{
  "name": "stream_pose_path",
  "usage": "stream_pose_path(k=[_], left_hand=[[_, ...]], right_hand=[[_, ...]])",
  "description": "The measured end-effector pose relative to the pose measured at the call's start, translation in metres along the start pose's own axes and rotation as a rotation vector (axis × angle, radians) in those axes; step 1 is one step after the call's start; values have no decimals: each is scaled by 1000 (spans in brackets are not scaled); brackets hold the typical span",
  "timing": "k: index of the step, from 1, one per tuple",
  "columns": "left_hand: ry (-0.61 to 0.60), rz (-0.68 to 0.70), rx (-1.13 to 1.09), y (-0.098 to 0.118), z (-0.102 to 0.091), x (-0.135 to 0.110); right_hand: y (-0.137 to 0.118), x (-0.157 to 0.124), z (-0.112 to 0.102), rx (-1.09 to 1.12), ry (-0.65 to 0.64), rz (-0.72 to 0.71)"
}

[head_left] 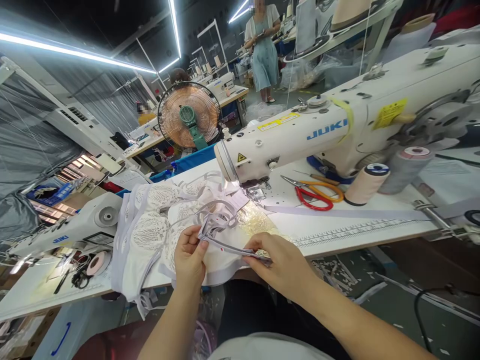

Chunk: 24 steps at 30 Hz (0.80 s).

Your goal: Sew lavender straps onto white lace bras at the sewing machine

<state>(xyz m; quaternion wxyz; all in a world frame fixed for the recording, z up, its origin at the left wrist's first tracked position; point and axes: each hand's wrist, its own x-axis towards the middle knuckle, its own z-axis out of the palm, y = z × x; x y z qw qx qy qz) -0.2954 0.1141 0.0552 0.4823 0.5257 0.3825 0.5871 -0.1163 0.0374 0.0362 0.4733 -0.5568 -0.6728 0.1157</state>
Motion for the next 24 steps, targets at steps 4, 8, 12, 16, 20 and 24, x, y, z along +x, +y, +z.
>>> stream_pose_path(k=[4, 8, 12, 16, 20, 24], left_hand=[[-44, -34, -26, 4, 1, 0], [-72, -37, -21, 7, 3, 1], [-68, -15, 19, 6, 5, 3], [-70, 21, 35, 7, 5, 3], [-63, 43, 56, 8, 5, 3], [-38, 6, 55, 10, 6, 8]], right_hand=[[3, 2, 1, 10, 24, -107], [5, 3, 1, 42, 15, -135], [6, 4, 2, 56, -17, -80], [9, 5, 3, 91, -58, -51], [8, 8, 2, 110, -81, -40], [6, 15, -1, 207, -221, 58]])
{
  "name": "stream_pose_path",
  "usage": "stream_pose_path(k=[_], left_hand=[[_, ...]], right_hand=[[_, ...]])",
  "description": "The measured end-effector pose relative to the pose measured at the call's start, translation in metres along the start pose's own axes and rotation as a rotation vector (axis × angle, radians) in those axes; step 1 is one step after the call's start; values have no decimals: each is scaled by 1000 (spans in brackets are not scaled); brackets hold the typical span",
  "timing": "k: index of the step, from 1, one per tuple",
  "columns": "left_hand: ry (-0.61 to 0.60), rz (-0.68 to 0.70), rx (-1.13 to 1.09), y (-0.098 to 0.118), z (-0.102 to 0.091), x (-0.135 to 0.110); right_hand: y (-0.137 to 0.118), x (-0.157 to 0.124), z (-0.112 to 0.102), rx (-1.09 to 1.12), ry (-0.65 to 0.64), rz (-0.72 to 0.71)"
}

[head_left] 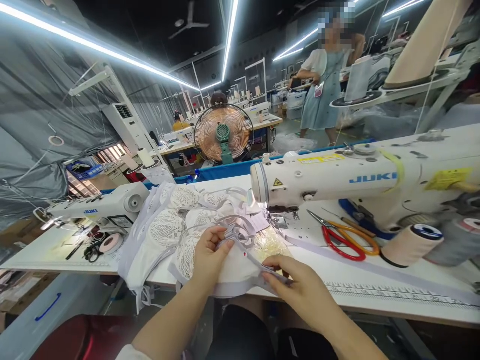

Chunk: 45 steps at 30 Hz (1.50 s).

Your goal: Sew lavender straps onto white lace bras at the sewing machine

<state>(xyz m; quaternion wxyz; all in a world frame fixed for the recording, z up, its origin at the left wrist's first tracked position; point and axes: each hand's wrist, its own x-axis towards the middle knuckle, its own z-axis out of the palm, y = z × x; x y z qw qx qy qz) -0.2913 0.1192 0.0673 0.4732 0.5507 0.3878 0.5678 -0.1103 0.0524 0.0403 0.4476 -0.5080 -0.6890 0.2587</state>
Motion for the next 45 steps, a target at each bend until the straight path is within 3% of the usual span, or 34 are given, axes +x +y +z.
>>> stream_pose_path(k=[6, 12, 17, 23, 26, 30, 34, 36, 39, 42, 45], left_hand=[[-210, -225, -69, 10, -3, 21], [-312, -199, -32, 18, 2, 31], [-304, -56, 81, 30, 4, 41], [-245, 163, 209, 47, -19, 74], [-165, 295, 339, 59, -36, 94], [-74, 448, 515, 78, -56, 119], [-35, 605, 648, 92, -70, 145], [-48, 657, 693, 94, -74, 160], [-91, 676, 736, 88, -77, 180], [-198, 614, 744, 67, -76, 187], [-340, 482, 724, 33, -74, 180]], right_hand=[[10, 16, -14, 359, -168, 241], [14, 21, -30, 523, -213, 333], [11, 38, -34, 452, -221, 295], [-19, 82, -29, 88, -134, 77], [-35, 103, -15, -66, -45, -47], [-46, 132, 14, -105, 47, -177], [-50, 165, 41, -90, 82, -188], [-49, 183, 48, -63, 26, -175], [-40, 210, 53, 82, -179, -215], [-26, 236, 61, 450, -332, -205], [-11, 260, 73, 949, -214, 1]])
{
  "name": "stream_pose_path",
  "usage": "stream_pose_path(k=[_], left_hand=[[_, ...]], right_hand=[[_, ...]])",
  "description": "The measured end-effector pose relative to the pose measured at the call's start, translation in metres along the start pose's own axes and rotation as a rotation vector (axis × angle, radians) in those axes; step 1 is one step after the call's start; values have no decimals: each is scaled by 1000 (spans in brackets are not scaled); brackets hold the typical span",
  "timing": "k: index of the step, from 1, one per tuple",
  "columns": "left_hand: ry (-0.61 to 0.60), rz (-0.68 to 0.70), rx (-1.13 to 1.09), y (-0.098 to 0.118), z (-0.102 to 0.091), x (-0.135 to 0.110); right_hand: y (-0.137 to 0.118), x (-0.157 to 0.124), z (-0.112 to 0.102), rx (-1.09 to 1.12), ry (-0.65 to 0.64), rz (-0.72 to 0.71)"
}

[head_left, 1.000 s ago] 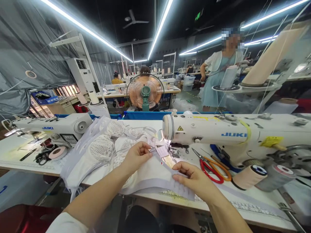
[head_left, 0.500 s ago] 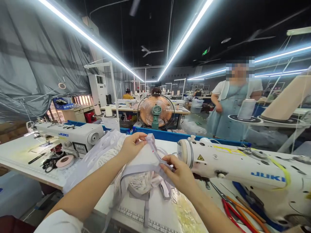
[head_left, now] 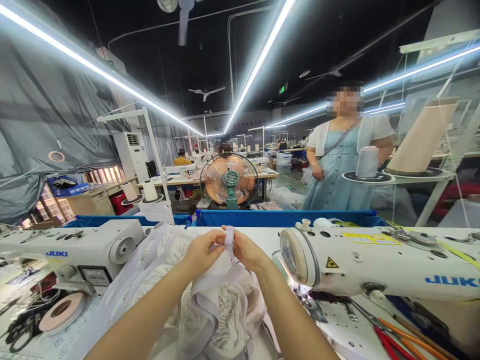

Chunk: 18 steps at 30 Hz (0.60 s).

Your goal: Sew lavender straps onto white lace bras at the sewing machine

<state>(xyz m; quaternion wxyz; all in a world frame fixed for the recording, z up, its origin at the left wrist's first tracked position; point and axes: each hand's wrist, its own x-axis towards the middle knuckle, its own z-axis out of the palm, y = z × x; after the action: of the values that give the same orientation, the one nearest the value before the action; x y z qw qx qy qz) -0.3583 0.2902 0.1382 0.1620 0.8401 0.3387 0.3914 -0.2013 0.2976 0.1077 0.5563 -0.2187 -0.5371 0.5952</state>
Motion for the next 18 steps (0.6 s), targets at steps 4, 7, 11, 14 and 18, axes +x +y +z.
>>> stream_pose_path(k=[4, 7, 11, 14, 18], left_hand=[[-102, -224, -98, -19, 36, -22], [-382, -311, -225, -27, 43, -27], [-643, -273, -306, -31, 28, -25], [-706, -229, -281, -35, 20, -24], [-707, -202, -225, -37, 19, -25]], right_hand=[[16, 22, -8, 239, 404, -21], [24, 30, -16, 170, 516, -31], [29, 32, -27, -6, 532, 14], [34, 31, -34, -197, 508, 59], [39, 30, -42, -498, 564, 60]])
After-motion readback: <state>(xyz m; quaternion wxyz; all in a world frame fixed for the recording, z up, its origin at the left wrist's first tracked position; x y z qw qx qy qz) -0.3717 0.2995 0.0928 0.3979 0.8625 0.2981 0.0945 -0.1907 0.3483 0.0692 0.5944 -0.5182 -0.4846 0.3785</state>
